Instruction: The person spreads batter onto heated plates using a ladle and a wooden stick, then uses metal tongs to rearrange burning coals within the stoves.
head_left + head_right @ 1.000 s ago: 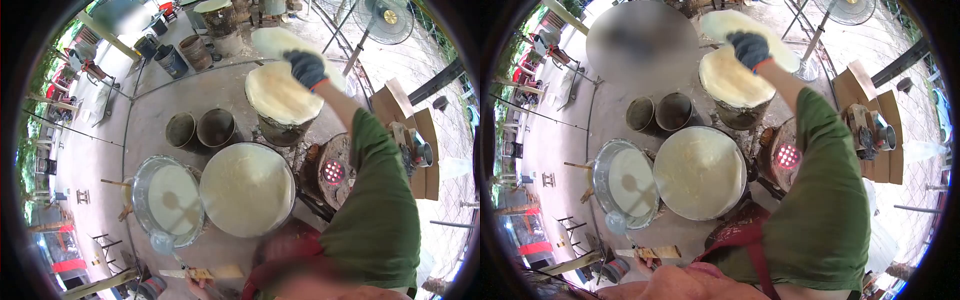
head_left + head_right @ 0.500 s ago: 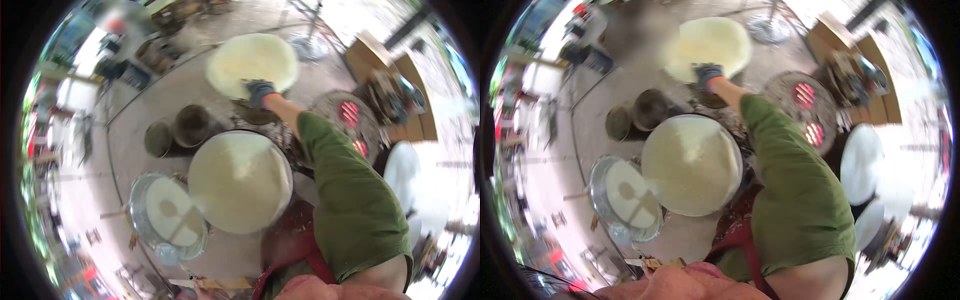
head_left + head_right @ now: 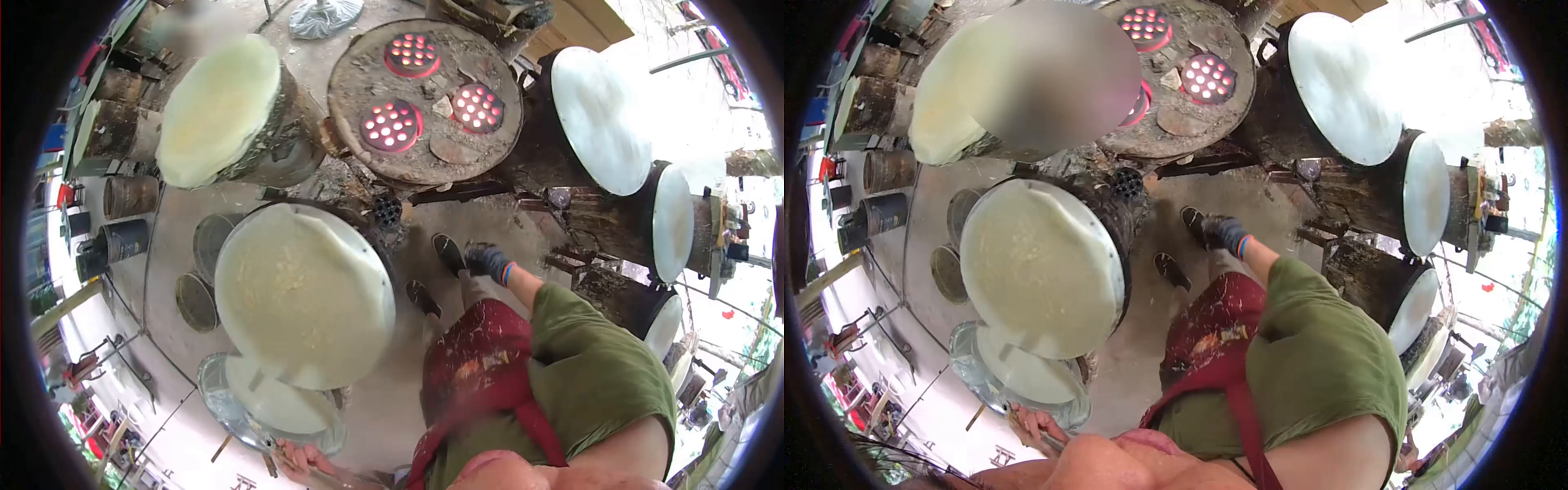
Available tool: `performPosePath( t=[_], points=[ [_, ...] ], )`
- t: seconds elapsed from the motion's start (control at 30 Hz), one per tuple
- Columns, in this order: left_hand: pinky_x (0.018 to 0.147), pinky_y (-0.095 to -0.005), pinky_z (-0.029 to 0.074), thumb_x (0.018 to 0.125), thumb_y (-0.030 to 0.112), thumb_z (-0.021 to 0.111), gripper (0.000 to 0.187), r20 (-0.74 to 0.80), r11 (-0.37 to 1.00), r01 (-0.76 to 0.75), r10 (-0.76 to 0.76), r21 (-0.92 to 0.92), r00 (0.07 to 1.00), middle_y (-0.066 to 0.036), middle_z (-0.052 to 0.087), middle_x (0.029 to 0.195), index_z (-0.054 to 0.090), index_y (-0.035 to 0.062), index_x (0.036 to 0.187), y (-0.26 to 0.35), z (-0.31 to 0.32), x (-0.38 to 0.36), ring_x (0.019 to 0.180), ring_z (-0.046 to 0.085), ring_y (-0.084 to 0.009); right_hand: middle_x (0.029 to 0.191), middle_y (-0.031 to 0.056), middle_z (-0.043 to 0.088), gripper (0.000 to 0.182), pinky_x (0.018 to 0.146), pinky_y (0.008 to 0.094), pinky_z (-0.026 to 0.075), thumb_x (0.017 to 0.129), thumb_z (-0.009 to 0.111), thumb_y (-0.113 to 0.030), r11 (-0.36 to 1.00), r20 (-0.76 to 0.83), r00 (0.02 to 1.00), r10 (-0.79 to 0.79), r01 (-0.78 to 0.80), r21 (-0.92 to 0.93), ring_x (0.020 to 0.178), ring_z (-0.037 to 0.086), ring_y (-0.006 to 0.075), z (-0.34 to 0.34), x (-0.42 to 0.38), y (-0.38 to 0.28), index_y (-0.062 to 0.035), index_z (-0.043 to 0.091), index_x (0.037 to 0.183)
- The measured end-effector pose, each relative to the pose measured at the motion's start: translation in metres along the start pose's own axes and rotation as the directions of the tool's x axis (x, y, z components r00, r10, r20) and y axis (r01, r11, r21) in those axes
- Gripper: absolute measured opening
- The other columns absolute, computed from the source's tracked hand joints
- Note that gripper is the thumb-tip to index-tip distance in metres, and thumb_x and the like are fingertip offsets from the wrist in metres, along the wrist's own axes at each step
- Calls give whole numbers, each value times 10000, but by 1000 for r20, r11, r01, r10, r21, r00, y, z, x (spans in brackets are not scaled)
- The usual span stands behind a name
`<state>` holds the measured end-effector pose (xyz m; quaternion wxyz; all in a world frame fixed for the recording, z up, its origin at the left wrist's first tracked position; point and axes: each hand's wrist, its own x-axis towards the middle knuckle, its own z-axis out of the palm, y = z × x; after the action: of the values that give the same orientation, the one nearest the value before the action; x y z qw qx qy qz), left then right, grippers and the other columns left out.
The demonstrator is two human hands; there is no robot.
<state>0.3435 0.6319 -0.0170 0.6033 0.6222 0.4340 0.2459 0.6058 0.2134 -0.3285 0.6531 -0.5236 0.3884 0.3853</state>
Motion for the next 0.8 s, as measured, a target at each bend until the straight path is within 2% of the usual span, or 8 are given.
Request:
performPosePath(
  t=[0.03,0.2,0.3,0.37,0.43,0.5,0.63,0.8],
  points=[
    [449,-190,286,937,241,369,278,55,947,-108,96,301,994,-21,479,743,398,19,1101,-9,-7,-1,432,363,-59,885,40,624,218,765,356,452,793,594,-298,991,-13,999,32,-30,132,870,566,217,-11,22,-2,-121,632,916],
    [444,-191,296,936,251,374,276,-119,958,214,-239,-189,964,-17,485,734,411,21,1085,-2,47,-1,425,365,-60,1022,86,611,342,856,433,386,840,483,-410,756,34,998,48,-59,651,980,524,288,-44,212,-47,-138,588,1018],
    [441,-192,302,936,256,376,276,-118,950,250,-274,-187,954,-15,488,729,419,22,1076,-4,56,-2,421,366,-61,1006,85,611,362,840,441,396,847,501,-390,702,17,891,-453,345,623,985,517,274,-57,318,-21,-92,573,1040],
    [439,-192,305,935,260,378,276,-103,943,270,-293,-194,951,-13,491,726,425,23,1070,-4,60,-3,418,367,-61,1111,77,548,393,890,404,370,850,482,-374,793,-153,860,-487,509,335,1061,474,258,-63,337,-14,-96,519,1124],
    [437,-192,309,935,264,380,276,-77,933,291,-312,-212,947,-11,493,722,430,24,1064,-4,61,-6,416,367,-61,1327,87,421,524,991,334,318,854,430,-386,851,-167,878,-449,477,219,1205,393,243,-64,327,-17,-102,411,1294],
    [436,-193,313,935,268,382,277,-32,919,315,-332,-238,943,-10,495,719,435,25,1057,-1,61,-10,413,368,-61,1341,94,403,512,980,347,328,850,481,-348,664,-99,942,-320,298,686,1201,399,234,-75,309,-3,-106,412,1296],
    [432,-194,321,934,275,386,278,104,881,324,-307,-346,946,-7,499,712,446,27,1045,10,46,-20,407,369,-62,952,91,617,210,769,404,496,815,575,-145,708,81,937,-341,199,678,867,592,231,-125,211,22,-113,554,1022],
    [427,-195,330,934,285,390,281,362,751,385,-207,-537,909,-3,505,704,460,29,1029,21,18,-42,401,371,-62,737,38,617,66,601,327,507,785,601,-174,757,-118,962,-246,267,596,662,597,209,-75,-80,-86,-117,587,815]
  ],
)
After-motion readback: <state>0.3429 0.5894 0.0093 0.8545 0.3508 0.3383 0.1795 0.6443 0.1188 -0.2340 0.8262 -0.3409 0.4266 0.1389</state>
